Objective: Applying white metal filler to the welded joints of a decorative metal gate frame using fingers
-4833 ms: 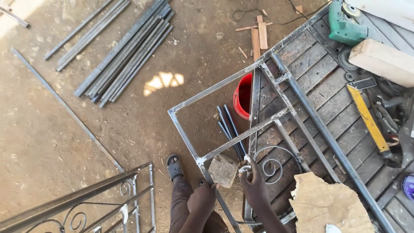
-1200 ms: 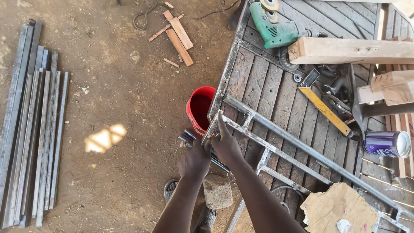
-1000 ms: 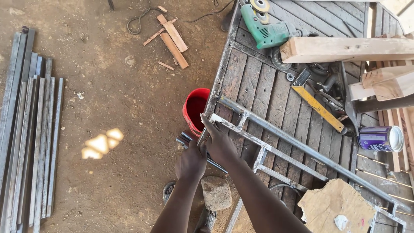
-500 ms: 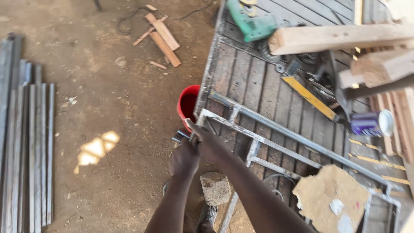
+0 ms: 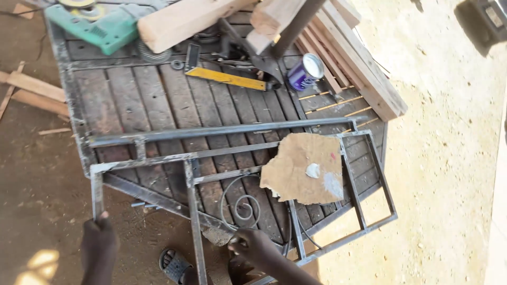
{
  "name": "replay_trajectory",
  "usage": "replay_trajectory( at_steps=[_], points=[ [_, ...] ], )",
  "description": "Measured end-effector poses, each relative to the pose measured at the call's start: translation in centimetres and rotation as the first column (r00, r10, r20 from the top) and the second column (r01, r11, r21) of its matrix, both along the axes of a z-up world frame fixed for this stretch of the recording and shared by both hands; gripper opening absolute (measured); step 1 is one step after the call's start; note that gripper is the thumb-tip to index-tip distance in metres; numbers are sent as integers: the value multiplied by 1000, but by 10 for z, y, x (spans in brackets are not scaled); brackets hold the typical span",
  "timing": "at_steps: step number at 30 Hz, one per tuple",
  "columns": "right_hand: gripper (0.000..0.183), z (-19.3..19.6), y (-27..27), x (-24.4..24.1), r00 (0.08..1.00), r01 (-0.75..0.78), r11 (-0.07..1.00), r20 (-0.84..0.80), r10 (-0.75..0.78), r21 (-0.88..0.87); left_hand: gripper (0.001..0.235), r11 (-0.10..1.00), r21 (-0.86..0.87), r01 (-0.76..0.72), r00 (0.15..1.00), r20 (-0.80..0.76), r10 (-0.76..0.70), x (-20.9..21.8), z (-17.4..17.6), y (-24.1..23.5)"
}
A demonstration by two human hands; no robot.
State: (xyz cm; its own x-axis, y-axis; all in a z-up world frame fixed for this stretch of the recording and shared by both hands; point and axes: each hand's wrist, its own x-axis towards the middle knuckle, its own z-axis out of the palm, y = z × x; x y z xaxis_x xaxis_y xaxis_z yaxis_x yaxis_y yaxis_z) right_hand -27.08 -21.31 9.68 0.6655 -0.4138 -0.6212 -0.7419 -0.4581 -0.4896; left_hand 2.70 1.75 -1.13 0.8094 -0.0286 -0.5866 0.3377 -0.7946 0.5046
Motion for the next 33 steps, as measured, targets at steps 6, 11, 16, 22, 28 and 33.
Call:
replay_trajectory(
  at_steps=[6, 11, 16, 22, 28, 33],
  points=[
    [19, 4, -100, -112, 842, 527, 847, -90, -532, -74, 57, 970, 231, 72, 867, 467, -176, -72, -32, 23],
    [24, -7, -183, -180, 656, 754, 644, 107, -747, -128, 59, 881, 296, 370, 691, 545, -474, -248, -45, -45],
    [34, -16, -245, -219, 506, 862, 493, 207, -837, -118, 61, 724, 349, 595, 453, 599, -661, -384, -45, -141],
    [29, -54, -268, -234, 439, 898, 424, 313, -842, -119, 84, 368, 500, 784, 144, 430, -891, -389, 64, -279],
    [56, -34, -260, -222, 505, 857, 486, 87, -859, -172, 86, 159, 481, 862, 228, -90, -969, -348, 74, -362],
    [57, -44, -262, -231, 489, 872, 490, 77, -869, -14, 102, 33, 444, 895, 112, -152, -982, -336, 76, -358]
  ],
)
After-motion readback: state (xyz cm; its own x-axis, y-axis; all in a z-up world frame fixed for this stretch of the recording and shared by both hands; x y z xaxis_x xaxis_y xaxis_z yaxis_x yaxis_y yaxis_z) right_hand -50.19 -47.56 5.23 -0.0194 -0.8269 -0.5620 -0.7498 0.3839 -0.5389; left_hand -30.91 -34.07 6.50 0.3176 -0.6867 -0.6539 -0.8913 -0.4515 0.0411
